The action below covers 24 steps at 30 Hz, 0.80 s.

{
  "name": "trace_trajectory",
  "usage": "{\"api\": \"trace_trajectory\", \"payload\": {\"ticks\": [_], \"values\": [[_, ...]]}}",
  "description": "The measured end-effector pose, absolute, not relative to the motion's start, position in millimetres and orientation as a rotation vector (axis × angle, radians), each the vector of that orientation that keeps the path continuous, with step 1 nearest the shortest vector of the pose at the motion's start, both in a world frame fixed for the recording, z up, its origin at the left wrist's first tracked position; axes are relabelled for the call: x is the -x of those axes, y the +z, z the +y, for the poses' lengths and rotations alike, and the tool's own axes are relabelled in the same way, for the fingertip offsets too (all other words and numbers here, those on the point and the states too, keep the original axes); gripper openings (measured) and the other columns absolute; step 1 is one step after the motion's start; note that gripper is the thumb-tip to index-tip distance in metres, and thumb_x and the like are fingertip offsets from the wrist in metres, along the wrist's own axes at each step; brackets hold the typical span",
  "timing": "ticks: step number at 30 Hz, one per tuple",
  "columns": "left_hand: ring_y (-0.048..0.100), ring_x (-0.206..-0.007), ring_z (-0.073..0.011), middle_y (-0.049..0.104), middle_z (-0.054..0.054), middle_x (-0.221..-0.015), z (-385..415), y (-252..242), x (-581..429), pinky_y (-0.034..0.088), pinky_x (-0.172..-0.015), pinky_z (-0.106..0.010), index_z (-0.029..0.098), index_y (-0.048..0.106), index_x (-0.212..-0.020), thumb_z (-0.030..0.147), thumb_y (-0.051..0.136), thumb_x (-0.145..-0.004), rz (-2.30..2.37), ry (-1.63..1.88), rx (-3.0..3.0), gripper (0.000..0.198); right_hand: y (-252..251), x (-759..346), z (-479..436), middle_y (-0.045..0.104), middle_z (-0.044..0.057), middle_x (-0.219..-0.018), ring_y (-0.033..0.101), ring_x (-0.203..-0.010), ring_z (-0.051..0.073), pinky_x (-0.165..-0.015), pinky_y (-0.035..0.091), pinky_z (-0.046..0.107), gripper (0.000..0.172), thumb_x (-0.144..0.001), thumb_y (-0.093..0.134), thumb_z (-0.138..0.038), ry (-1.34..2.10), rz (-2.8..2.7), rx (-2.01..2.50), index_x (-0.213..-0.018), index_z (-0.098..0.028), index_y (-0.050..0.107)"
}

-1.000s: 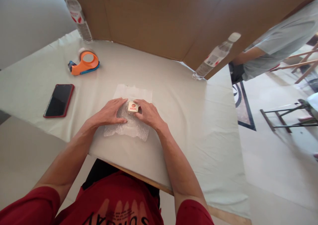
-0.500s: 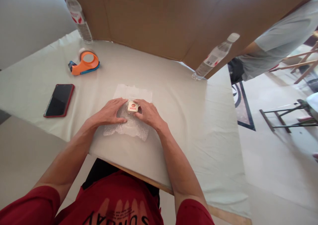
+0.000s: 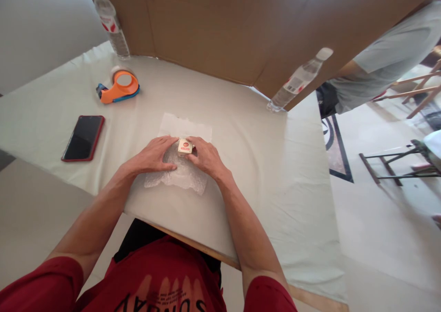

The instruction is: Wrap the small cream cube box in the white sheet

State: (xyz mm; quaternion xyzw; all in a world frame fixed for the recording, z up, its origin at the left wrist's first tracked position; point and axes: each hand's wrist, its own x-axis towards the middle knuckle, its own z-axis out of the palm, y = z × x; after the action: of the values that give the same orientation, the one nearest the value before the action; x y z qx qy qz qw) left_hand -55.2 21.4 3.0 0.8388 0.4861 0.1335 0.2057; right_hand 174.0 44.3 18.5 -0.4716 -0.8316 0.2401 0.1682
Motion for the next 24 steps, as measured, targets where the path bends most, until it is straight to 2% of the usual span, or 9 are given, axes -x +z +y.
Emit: {"api": "trace_trajectory", "payload": {"ticks": [14,20,24], "values": [[0.037,-0.148,-0.0380,0.046,-0.016,-0.156,21.5,2.5,56.0,0.030,-0.120,-0.052,0.021,0.038,-0.151,0.048,0.074,-0.077,1.343,0.371,-2.334,0.087,15.0,-177.4,45.0,0.065,0.011,-0.135,0.067,-0.102,0.025,-0.095,0.052,0.042,0.053,-0.084,0.063,-0.022,0.681,-2.379,1.291,-0.137,-0.022,0.057],[0.038,-0.147,-0.0391,0.046,-0.018,-0.155,20.6,4.1,55.5,0.030,-0.120,-0.052,0.017,0.038,-0.150,0.049,0.074,-0.077,1.340,0.373,-2.340,0.087,29.5,-176.1,38.9,0.059,0.013,-0.137,0.068,-0.093,0.022,-0.089,0.052,0.040,0.052,-0.086,0.064,-0.027,0.581,-2.306,1.308,-0.137,-0.021,0.054],[0.038,-0.147,-0.0387,0.047,-0.017,-0.155,20.8,2.3,55.8,0.030,-0.120,-0.053,0.019,0.039,-0.150,0.049,0.072,-0.079,1.326,0.390,-2.357,0.083,46.5,-181.9,32.9,0.063,0.012,-0.132,0.067,-0.095,0.023,-0.096,0.046,0.043,0.051,-0.086,0.063,-0.026,0.519,-2.365,1.309,-0.136,-0.022,0.054]]}}
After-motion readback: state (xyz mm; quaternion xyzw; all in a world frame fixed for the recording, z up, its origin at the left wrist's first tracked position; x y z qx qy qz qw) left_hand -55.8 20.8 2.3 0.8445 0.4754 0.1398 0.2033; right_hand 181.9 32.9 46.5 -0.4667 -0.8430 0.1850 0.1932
